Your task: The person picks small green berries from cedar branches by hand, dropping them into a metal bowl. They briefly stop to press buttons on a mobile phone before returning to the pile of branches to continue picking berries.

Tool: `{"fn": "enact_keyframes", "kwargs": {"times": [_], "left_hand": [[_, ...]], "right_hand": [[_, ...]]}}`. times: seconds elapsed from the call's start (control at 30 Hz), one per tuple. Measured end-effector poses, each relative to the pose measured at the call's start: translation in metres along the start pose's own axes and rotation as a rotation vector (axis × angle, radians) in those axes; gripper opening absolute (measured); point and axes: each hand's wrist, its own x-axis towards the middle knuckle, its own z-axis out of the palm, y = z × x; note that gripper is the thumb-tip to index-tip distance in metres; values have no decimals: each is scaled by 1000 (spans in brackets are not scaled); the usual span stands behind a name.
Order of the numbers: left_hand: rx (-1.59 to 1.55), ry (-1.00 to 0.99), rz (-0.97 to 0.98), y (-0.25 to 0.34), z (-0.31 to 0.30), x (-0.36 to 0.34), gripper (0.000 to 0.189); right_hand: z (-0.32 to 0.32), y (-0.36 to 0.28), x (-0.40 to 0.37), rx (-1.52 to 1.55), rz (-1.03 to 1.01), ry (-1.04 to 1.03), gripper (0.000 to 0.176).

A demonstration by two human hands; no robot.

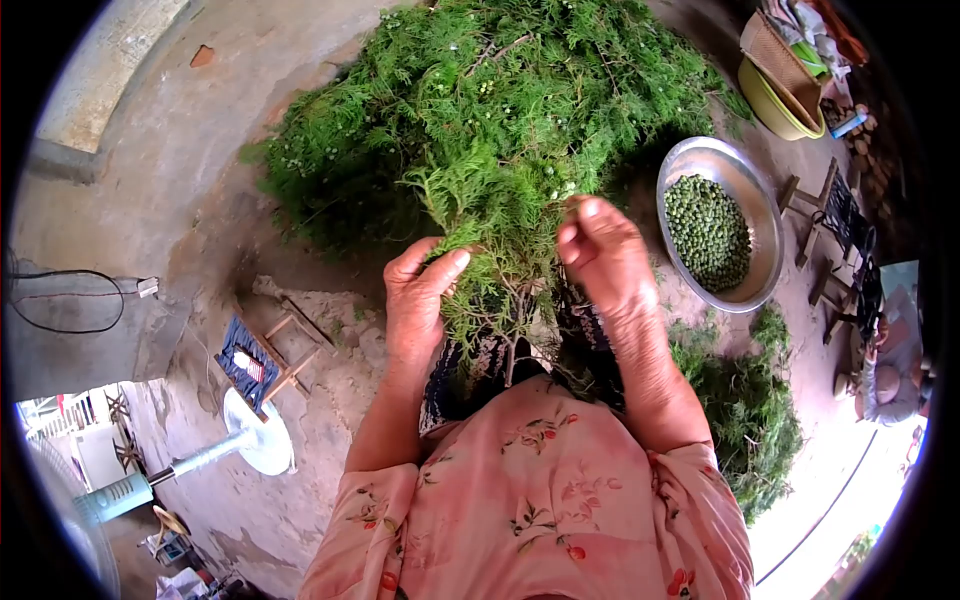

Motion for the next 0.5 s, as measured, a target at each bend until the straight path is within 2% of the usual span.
{"fn": "enact_keyframes", "kwargs": {"times": [0.1,0.17,0.23,0.27,0.33,0.37,0.4,0.43,0.47,0.5], "left_hand": [[14,6,13,-3,-6,1,11],[23,-7,10,-4,-9,1,12],[15,-7,-2,-6,-9,1,12],[14,-10,-1,-6,-9,1,12],[30,38,-25,-7,-8,0,12],[31,35,-25,-8,-8,1,12],[42,29,0,-9,-9,1,11],[55,24,25,-9,-9,1,11],[61,21,27,-10,-10,1,11],[116,27,69,-10,-11,1,13]], "right_hand": [[-56,-33,21,282,-156,9,15],[-108,-61,32,813,-312,206,34],[-126,-84,21,1063,-422,218,58],[-128,-84,21,1063,-425,217,58],[-130,-79,24,1019,-387,353,73],[-137,-65,35,907,-333,307,53],[-100,-47,31,477,-335,363,35],[-75,-34,20,182,-274,-41,21],[-41,-23,10,-35,-167,53,21],[-10,-15,-5,-396,-31,78,19]]}}
